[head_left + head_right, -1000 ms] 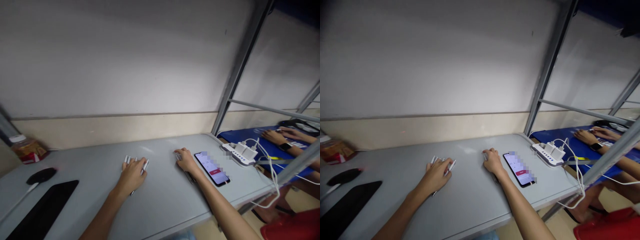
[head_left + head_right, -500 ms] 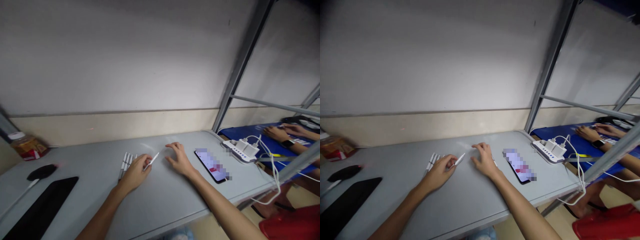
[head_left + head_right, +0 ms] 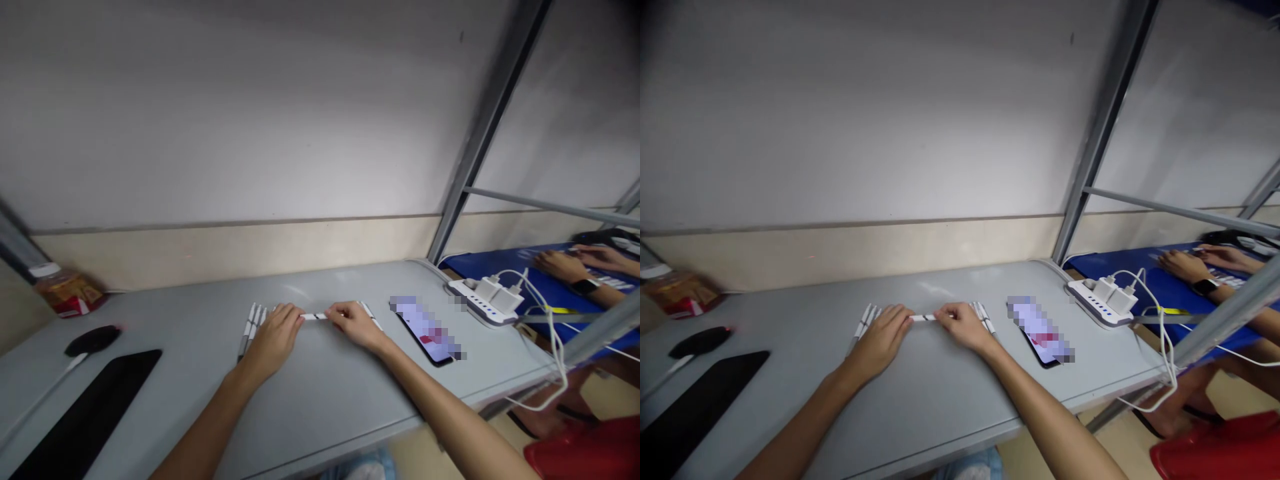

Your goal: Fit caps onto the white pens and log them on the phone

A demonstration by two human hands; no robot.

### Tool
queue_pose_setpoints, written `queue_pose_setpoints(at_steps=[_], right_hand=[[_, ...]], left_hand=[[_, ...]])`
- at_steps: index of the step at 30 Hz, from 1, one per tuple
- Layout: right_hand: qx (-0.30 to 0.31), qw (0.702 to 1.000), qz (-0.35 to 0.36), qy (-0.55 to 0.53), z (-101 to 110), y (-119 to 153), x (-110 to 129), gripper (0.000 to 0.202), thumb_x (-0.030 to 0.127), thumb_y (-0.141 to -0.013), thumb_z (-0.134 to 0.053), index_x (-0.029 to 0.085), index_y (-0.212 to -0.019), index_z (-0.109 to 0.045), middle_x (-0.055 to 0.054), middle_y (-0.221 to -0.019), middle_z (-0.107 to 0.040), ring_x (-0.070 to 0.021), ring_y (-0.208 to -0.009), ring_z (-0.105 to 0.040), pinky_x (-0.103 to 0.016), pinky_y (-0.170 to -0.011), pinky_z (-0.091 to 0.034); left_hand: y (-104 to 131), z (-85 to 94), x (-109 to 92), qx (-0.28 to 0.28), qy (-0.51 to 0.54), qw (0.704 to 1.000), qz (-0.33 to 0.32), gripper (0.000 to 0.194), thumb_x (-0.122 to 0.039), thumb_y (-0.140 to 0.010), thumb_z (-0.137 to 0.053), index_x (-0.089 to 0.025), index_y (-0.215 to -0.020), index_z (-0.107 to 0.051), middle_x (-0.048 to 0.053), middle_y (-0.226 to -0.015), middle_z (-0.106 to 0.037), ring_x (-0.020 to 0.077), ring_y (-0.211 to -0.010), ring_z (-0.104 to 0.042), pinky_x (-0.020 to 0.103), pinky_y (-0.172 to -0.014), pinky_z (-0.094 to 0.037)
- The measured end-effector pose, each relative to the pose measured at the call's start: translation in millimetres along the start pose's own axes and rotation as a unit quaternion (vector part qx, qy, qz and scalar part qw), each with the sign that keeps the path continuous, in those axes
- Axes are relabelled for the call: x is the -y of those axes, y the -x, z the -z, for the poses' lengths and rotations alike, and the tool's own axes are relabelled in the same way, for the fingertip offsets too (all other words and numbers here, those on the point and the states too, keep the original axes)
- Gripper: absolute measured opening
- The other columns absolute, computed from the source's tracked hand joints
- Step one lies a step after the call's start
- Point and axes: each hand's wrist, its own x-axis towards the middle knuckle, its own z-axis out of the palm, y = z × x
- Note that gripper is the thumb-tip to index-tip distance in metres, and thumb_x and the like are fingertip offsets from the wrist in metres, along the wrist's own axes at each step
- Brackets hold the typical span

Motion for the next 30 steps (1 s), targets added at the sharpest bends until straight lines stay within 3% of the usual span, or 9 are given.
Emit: queue_pose_setpoints(at_steps=[3,7,10,13,16,22,27,30], right_hand=[[0.096,0.981,-0.083,-0.148,2.7,0.0,-2.3,0.040,0.051,-0.087,-0.050,0.016,-0.076,-0.064,0.005,-0.051,-0.040,-0.0081,-0.045,-0.029,-0.023,-0.045,-0.020],[0.123,0.961,-0.117,-0.219,6.1,0.4,-3.0,0.038,0.051,-0.085,-0.052,0.015,-0.074,-0.060,0.007,-0.050,-0.032,-0.0074,-0.044,-0.023,-0.023,-0.043,-0.015],[0.109,0.982,-0.063,-0.140,6.4,1.5,-0.2,0.039,0.051,-0.088,-0.050,0.015,-0.073,-0.058,0.007,-0.051,-0.032,-0.0076,-0.047,-0.025,-0.022,-0.045,-0.019],[0.055,0.997,0.055,0.022,3.4,3.4,2.8,0.038,0.046,-0.092,-0.046,0.016,-0.071,-0.056,0.005,-0.056,-0.039,-0.0083,-0.053,-0.033,-0.022,-0.051,-0.024],[0.007,0.981,0.133,0.142,-0.7,5.4,3.9,0.033,0.039,-0.095,-0.043,0.017,-0.076,-0.058,0.004,-0.060,-0.046,-0.0093,-0.056,-0.039,-0.022,-0.055,-0.028],[-0.013,0.934,0.242,0.262,1.0,7.1,4.1,0.029,0.033,-0.098,-0.039,0.016,-0.086,-0.059,-0.004,-0.076,-0.057,-0.0141,-0.071,-0.051,-0.024,-0.068,-0.036],[-0.021,0.930,0.244,0.273,5.0,6.5,4.0,0.025,0.032,-0.098,-0.041,0.017,-0.098,-0.061,-0.007,-0.089,-0.063,-0.0167,-0.082,-0.055,-0.026,-0.073,-0.039],[-0.031,0.947,0.207,0.243,2.7,5.6,3.8,0.024,0.033,-0.097,-0.043,0.018,-0.097,-0.063,-0.004,-0.085,-0.065,-0.0144,-0.073,-0.056,-0.025,-0.069,-0.039]], left_hand=[[-0.3,1.4,-0.4,-0.007,-0.058,0.998,-0.024,0.031,-0.028,-0.098,-0.028,-0.020,-0.091,-0.056,0.004,-0.089,-0.059,0.0198,-0.087,-0.049,0.033,-0.077,-0.035],[-0.9,0.7,-0.7,-0.020,-0.111,0.992,-0.049,0.027,-0.025,-0.098,-0.031,-0.019,-0.088,-0.055,0.004,-0.085,-0.061,0.0200,-0.084,-0.049,0.034,-0.074,-0.031],[-0.2,-2.7,1.3,-0.033,-0.123,0.991,-0.050,0.026,-0.018,-0.095,-0.033,-0.019,-0.078,-0.052,0.004,-0.077,-0.060,0.0200,-0.077,-0.048,0.034,-0.070,-0.030],[1.5,-5.7,5.1,-0.040,-0.097,0.994,-0.042,0.024,-0.008,-0.089,-0.034,-0.019,-0.074,-0.049,0.003,-0.074,-0.059,0.0195,-0.075,-0.049,0.032,-0.069,-0.031],[2.8,-6.6,9.1,-0.038,-0.070,0.996,-0.034,0.023,-0.004,-0.084,-0.035,-0.019,-0.072,-0.048,0.003,-0.071,-0.058,0.0194,-0.074,-0.049,0.031,-0.068,-0.032],[4.2,-13.2,15.1,-0.012,0.019,1.000,0.006,0.023,-0.006,-0.084,-0.033,-0.020,-0.072,-0.048,0.001,-0.071,-0.055,0.0177,-0.072,-0.051,0.028,-0.066,-0.036],[4.8,-16.5,14.1,-0.004,0.066,0.998,0.023,0.025,-0.020,-0.094,-0.031,-0.020,-0.080,-0.051,0.001,-0.077,-0.056,0.0170,-0.077,-0.052,0.029,-0.072,-0.039],[3.9,-12.1,9.2,-0.013,0.046,0.999,0.024,0.027,-0.029,-0.097,-0.030,-0.021,-0.086,-0.053,0.002,-0.084,-0.057,0.0185,-0.084,-0.052,0.033,-0.078,-0.039]])
